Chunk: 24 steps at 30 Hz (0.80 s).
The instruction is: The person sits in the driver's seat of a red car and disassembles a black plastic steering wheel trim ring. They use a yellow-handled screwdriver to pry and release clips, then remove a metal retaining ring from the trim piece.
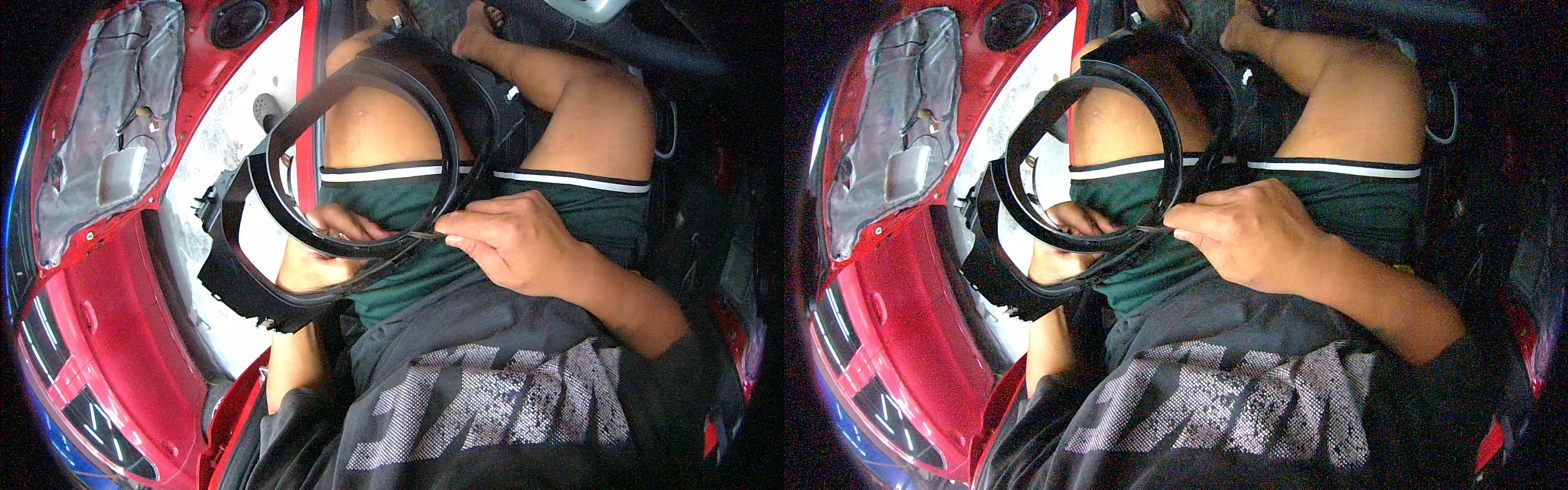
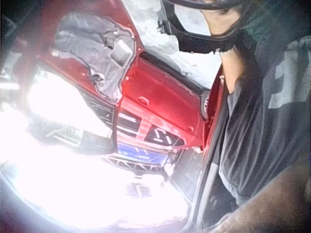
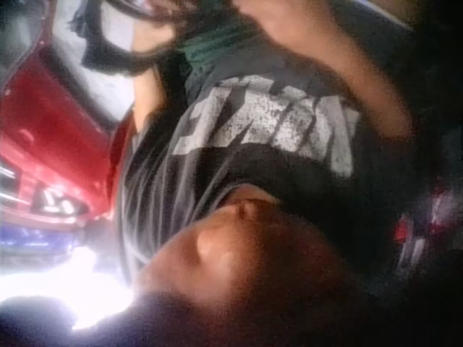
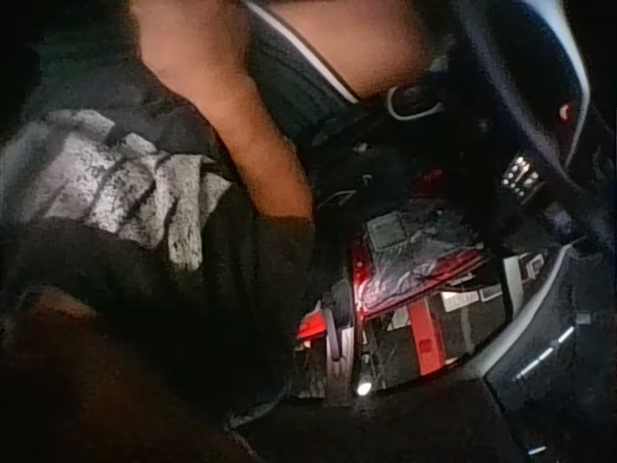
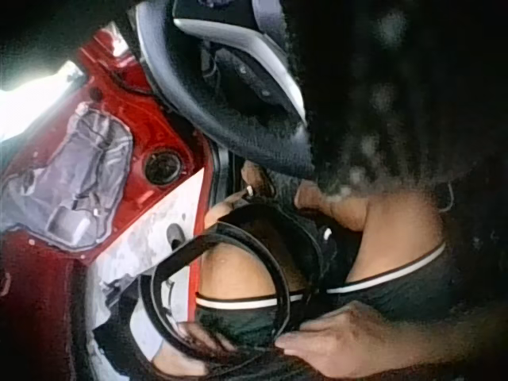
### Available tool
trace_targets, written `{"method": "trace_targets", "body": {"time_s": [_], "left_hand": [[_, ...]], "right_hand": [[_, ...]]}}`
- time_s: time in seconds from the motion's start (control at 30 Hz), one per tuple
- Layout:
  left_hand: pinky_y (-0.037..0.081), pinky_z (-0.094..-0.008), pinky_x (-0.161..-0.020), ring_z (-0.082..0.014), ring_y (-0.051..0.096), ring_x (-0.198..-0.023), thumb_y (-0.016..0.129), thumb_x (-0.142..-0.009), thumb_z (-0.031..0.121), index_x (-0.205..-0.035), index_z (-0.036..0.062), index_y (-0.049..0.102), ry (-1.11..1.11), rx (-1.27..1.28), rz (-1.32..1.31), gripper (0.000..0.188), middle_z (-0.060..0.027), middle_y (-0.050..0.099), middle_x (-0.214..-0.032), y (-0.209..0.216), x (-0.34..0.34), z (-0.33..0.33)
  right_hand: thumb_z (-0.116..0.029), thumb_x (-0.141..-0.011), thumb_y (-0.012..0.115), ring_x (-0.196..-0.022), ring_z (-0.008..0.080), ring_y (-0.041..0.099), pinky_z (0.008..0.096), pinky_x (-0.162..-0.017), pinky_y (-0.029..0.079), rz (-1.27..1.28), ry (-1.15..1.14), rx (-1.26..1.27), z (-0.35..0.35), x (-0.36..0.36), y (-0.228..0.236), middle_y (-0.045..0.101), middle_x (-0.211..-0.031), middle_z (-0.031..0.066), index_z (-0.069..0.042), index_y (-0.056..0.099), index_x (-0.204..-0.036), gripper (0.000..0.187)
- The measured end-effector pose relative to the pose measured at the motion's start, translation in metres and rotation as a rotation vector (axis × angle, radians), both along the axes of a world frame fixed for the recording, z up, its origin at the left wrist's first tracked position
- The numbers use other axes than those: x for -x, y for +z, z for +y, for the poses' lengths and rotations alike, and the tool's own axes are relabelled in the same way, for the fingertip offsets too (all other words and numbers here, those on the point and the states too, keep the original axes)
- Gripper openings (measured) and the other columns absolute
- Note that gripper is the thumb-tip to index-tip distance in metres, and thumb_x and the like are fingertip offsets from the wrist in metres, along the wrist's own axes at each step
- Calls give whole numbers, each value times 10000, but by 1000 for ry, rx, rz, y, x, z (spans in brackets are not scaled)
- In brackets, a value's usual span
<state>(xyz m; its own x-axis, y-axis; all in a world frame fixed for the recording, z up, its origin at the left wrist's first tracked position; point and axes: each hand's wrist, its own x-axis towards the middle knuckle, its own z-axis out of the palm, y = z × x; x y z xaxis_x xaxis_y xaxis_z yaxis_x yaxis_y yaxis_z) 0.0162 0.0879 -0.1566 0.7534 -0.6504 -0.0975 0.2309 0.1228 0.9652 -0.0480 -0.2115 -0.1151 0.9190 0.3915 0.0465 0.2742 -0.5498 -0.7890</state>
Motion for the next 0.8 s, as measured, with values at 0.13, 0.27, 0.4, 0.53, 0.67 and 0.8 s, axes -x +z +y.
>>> {"method": "trace_targets", "body": {"time_s": [0.13,0.27,0.4,0.53,0.67,0.8], "left_hand": [[605,-470,-845,-273,708,-828,737,-748,-34,-857,-1,571,41,34,182,201,-180,678,-845,0,-2,7],[544,-428,-856,-227,615,-805,827,-803,157,-884,78,493,32,247,261,353,-73,536,-813,2,-2,-1],[569,-497,-894,-248,607,-788,695,-777,-43,-775,79,464,155,340,265,261,-79,543,-795,8,4,-13],[499,-422,-724,-267,601,-795,748,-816,34,-838,89,470,134,480,350,284,-73,539,-802,24,3,-23],[480,-402,-708,-250,565,-775,753,-828,60,-876,122,441,152,478,300,322,-61,517,-798,35,-6,-26],[453,-381,-685,-223,526,-777,784,-837,72,-873,135,411,121,533,282,380,-45,488,-788,34,-3,-29]], "right_hand": [[-239,-738,885,-808,280,695,407,-674,573,-219,-205,-38,-11,-10,22,660,-1000,91,-94,713,-1102,428],[-357,-581,932,-845,278,725,385,-700,609,-331,64,250,-11,-24,28,476,-1522,90,-170,642,-1327,823],[-353,-608,906,-835,237,732,345,-697,592,-387,63,280,-4,-24,15,554,-1483,81,-154,665,-1294,754],[-374,-661,880,-731,189,703,339,-662,577,-476,54,246,1,-24,18,626,-1376,38,-136,670,-1275,691],[-385,-684,867,-685,168,684,325,-655,562,-542,34,236,1,-30,29,670,-1311,39,-124,671,-1288,686],[-393,-692,863,-683,171,685,327,-661,564,-546,20,204,1,-25,29,681,-1301,58,-120,674,-1295,689]]}}
